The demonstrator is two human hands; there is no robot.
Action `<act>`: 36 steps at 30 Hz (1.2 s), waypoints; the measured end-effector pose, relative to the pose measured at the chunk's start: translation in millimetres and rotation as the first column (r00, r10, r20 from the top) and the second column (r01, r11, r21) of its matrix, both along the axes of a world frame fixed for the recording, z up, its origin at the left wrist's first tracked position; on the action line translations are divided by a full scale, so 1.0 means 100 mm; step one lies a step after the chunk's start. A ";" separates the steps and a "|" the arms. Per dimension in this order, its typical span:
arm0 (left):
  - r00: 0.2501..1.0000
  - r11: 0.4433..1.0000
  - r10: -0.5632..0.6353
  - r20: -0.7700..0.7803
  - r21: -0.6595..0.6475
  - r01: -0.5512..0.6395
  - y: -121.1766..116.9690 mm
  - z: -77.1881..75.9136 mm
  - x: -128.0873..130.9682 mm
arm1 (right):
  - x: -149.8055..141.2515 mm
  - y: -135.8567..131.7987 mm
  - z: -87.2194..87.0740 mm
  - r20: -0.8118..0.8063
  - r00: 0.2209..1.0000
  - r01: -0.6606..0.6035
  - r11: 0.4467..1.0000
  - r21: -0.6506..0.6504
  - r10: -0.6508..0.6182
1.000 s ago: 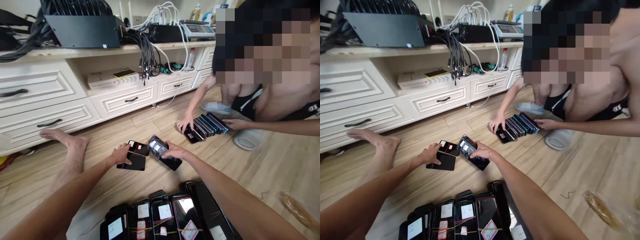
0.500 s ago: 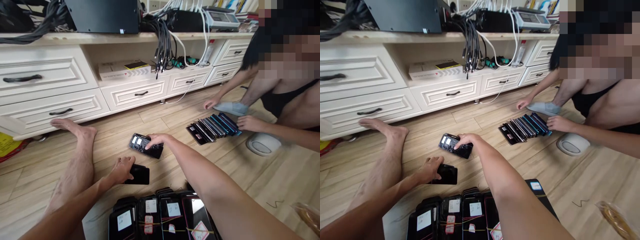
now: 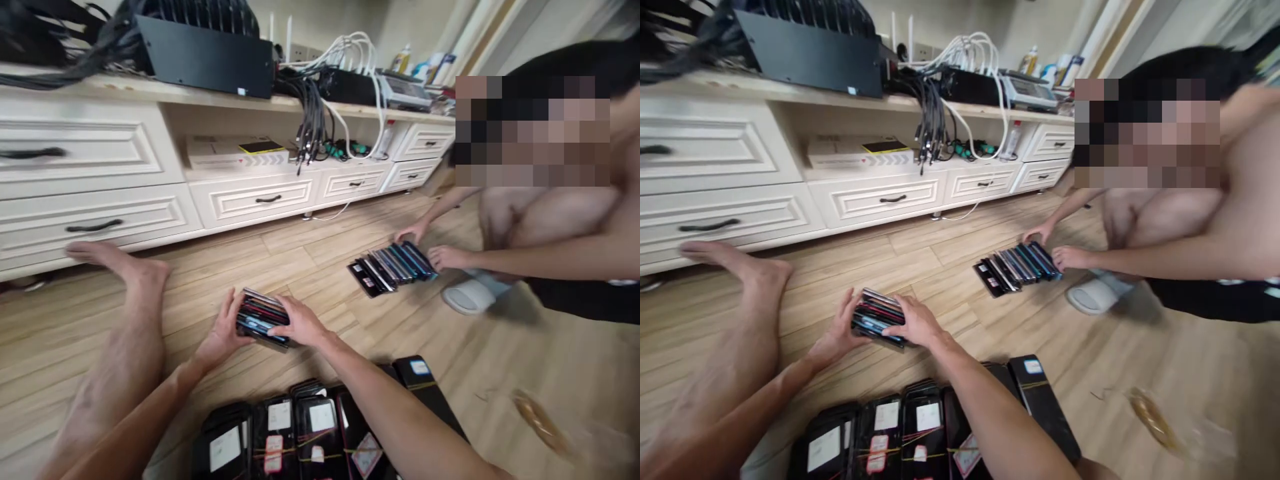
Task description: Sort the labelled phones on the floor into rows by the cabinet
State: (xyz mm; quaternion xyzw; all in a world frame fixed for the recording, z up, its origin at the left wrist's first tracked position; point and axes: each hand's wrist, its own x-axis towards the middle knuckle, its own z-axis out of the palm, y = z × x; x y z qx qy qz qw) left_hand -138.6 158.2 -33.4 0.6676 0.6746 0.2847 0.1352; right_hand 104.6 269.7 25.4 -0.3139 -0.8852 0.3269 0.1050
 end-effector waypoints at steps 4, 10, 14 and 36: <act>0.989 0.991 -0.132 0.071 0.000 0.132 0.18 -0.21 -0.15 | 0.00 -0.04 -0.11 -0.067 0.991 0.115 0.991 -0.068 -0.120; 0.988 0.989 -0.144 0.058 -0.017 0.146 0.11 -0.19 0.01 | -0.39 -0.19 -0.23 -0.083 0.900 0.423 0.903 -0.073 -0.429; 0.985 0.983 -0.151 0.082 -0.090 0.158 0.02 0.04 0.10 | -0.35 -0.16 -0.15 -0.050 0.936 0.345 0.936 -0.067 -0.348; 0.970 0.968 -0.237 0.060 0.103 0.231 0.26 -0.29 -0.02 | 0.13 0.10 0.06 0.119 0.980 -0.170 0.979 0.109 0.157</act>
